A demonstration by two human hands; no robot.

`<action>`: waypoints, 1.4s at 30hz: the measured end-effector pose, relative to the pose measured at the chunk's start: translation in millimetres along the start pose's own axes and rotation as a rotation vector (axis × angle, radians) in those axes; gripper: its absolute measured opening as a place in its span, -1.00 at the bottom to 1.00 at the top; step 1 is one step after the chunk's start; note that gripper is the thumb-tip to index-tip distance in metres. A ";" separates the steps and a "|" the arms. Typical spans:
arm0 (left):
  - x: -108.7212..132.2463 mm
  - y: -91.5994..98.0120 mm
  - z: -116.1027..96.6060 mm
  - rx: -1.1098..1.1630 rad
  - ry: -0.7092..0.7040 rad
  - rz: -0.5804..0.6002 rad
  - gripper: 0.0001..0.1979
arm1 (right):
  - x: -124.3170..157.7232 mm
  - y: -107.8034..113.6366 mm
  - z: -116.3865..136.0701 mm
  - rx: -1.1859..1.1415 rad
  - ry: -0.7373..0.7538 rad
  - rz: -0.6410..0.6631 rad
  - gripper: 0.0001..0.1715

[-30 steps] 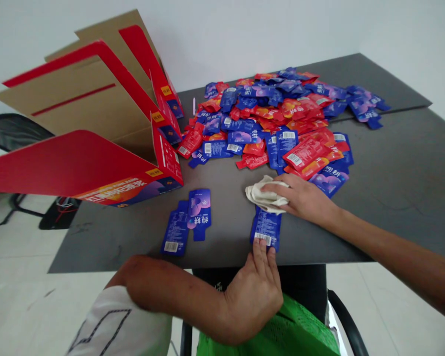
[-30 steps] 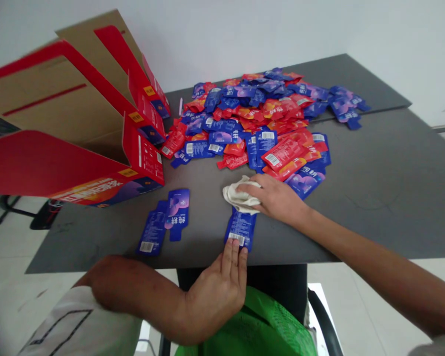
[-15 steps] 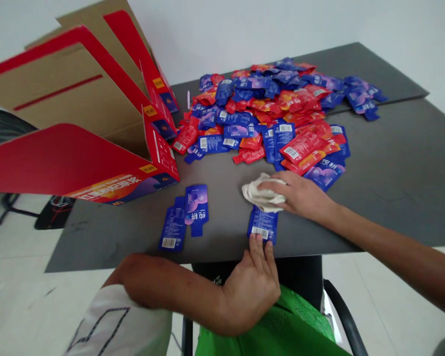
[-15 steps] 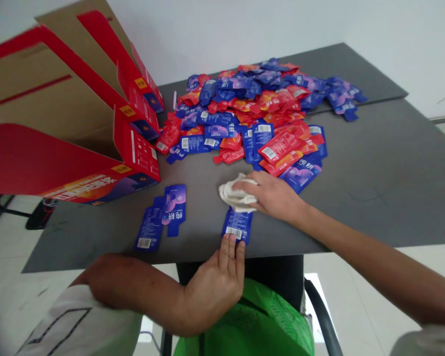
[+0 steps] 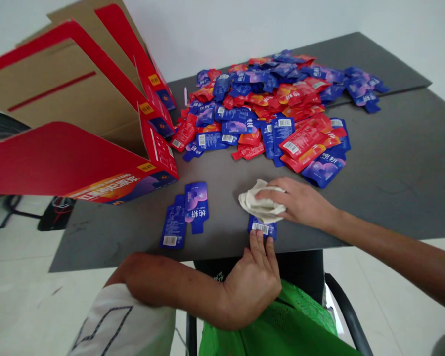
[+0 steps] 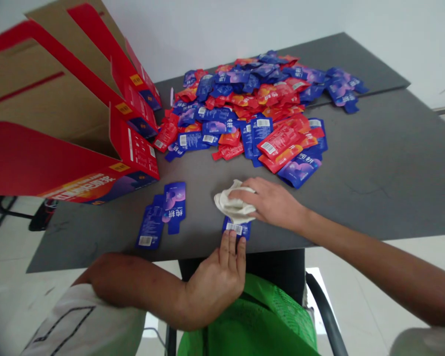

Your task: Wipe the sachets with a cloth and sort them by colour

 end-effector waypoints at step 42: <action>0.6 1.9 4.7 0.046 -0.027 0.039 -0.53 | -25.9 32.4 -17.0 0.170 -0.129 -0.153 -0.42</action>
Point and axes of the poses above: each hand's wrist, its own x-axis away from the middle knuckle, its own y-axis out of the back of the hand, z = x × y, the point moved 2 cm from there along -x, towards the middle knuckle, and after that the axes turned 10 degrees about -z, right-handed, at the moved point
